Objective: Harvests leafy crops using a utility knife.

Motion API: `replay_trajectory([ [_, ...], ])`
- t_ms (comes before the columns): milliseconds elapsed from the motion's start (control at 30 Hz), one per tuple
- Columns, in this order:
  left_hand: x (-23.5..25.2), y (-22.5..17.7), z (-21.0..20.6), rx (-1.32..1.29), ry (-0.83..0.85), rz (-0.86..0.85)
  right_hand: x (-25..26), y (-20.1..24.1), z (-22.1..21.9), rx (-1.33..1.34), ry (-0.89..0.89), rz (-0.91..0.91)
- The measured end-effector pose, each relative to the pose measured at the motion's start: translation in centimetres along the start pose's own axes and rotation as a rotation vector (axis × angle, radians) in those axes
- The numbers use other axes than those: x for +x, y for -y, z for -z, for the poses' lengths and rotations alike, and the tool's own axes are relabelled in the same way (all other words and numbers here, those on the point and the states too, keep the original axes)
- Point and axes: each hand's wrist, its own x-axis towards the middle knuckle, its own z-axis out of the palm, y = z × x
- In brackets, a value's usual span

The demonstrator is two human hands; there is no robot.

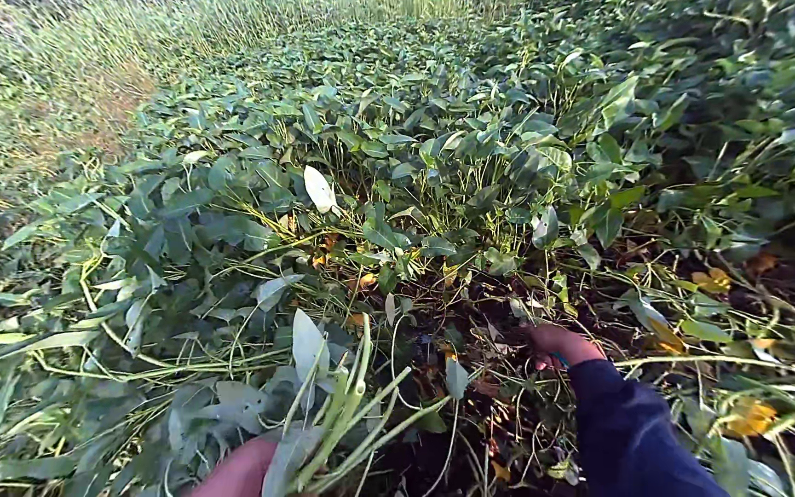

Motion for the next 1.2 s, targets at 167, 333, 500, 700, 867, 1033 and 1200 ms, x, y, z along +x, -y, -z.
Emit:
replay_trajectory([
  [167, -0.1, 1.0, 2.3, -0.016, 0.012, -0.025, 2.1, -2.8, -0.1, -0.064, 0.009, 0.101],
  [333, -2.8, 2.9, 8.1, -0.29, -0.366, 0.056, -2.5, -1.7, 2.4, 0.276, -0.075, 0.22],
  [500, -7.6, -0.5, 14.0, -0.367, -0.712, -0.004, -10.3, 4.2, 4.7, 0.572, -0.202, 0.548],
  [700, -12.6, -9.0, 16.9, -0.192, -0.752, -0.059, -20.0, 11.2, 2.4, 0.729, 0.095, 1.232],
  [867, -12.9, -15.0, 15.6, -0.06, -0.607, -0.053, -27.9, 16.2, -3.3, 0.493, 0.64, 1.253],
  [1033, -11.2, -16.6, 12.2, -0.094, -0.554, -0.007, -26.7, 18.2, -7.9, 0.585, 0.712, 1.097],
  [1200, -7.5, -11.2, 8.8, -0.36, -0.421, 0.032, -25.8, 16.1, -4.2, 0.777, 0.161, 1.247],
])
